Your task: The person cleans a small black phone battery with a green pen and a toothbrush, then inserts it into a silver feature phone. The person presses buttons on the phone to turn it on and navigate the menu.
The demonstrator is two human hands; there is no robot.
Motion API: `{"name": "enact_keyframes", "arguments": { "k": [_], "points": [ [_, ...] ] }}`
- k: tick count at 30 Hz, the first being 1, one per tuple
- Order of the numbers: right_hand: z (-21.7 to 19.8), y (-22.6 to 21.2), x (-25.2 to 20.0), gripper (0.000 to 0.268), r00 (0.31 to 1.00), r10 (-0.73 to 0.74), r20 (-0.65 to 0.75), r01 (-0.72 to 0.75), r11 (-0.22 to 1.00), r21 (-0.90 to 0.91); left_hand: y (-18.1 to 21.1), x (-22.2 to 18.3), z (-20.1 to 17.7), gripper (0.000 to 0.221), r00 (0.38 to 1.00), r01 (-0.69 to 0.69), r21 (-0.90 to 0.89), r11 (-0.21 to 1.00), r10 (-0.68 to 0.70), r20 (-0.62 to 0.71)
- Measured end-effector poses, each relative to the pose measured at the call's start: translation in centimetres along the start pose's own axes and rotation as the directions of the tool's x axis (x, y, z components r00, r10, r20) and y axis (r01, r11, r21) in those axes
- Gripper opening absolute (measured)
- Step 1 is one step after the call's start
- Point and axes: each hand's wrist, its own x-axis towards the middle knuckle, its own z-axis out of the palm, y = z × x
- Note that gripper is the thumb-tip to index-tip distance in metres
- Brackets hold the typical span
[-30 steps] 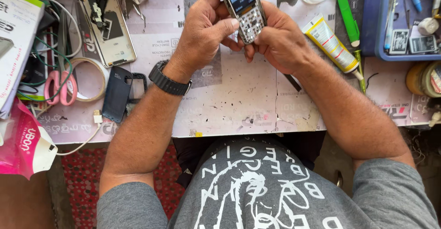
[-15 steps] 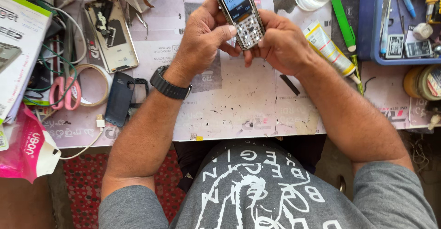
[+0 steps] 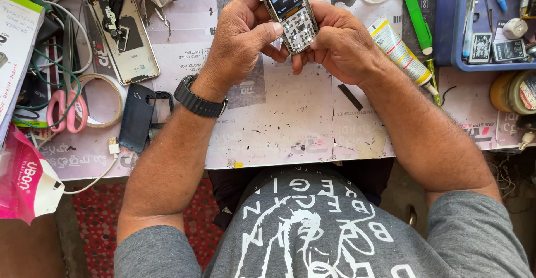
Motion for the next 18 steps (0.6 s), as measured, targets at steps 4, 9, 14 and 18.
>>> {"name": "enact_keyframes", "arguments": {
  "k": [4,9,14,18],
  "points": [
    [-0.07,0.08,-0.02,0.050,1.000,0.000,0.013,0.000,1.000,0.013,-0.26,-0.04,-0.16,0.047,1.000,-0.014,-0.013,1.000,0.014,0.008],
    [0.01,-0.07,0.02,0.048,1.000,-0.015,0.015,0.015,1.000,-0.010,-0.59,-0.06,-0.33,0.047,1.000,-0.015,0.017,1.000,0.015,0.003],
    [0.34,-0.22,0.07,0.048,0.999,-0.031,0.012,0.032,0.998,-0.050,-0.22,0.09,-0.21,0.044,1.000,-0.013,0.029,1.000,0.013,0.005],
    [0.44,-0.04,0.04,0.041,0.999,-0.009,-0.036,0.008,0.999,-0.043,0.21,0.03,0.07,0.046,1.000,0.026,0.013,1.000,-0.026,-0.016]
  ]
}}
